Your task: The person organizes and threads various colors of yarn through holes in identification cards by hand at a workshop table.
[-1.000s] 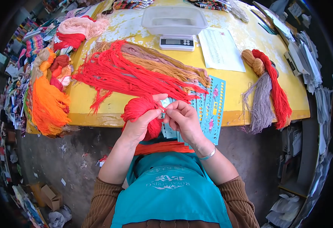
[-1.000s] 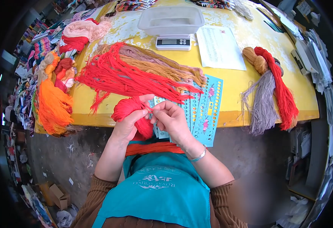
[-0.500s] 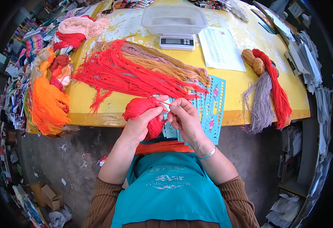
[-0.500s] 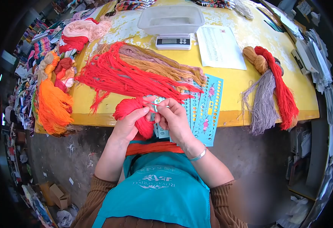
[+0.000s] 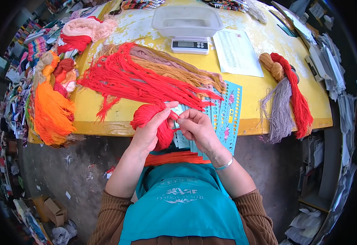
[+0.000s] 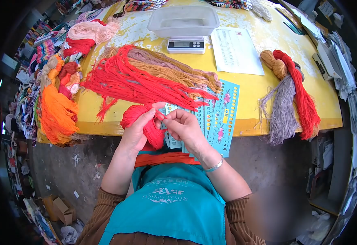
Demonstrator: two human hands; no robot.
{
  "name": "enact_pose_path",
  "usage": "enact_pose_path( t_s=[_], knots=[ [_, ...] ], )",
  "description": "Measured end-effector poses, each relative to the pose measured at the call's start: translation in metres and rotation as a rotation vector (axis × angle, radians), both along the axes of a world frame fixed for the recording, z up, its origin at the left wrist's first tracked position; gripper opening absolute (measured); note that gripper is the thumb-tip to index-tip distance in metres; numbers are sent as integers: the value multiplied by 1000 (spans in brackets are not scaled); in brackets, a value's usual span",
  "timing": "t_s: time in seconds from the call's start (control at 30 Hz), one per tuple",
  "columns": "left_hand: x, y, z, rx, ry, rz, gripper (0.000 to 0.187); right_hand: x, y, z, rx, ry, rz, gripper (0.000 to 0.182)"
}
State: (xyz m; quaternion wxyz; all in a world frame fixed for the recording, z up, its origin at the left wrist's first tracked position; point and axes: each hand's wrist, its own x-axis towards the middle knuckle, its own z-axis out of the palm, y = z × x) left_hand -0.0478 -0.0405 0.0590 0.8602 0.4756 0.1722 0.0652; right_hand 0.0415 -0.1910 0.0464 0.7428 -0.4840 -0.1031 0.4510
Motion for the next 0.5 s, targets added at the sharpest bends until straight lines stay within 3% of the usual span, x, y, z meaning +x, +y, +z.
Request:
enact_pose_path(
  t_s=[0.5],
  knots=[
    [0,-8,9,-78,-30,-128,47,-4,7,7,-5,22,9,4]
  ],
)
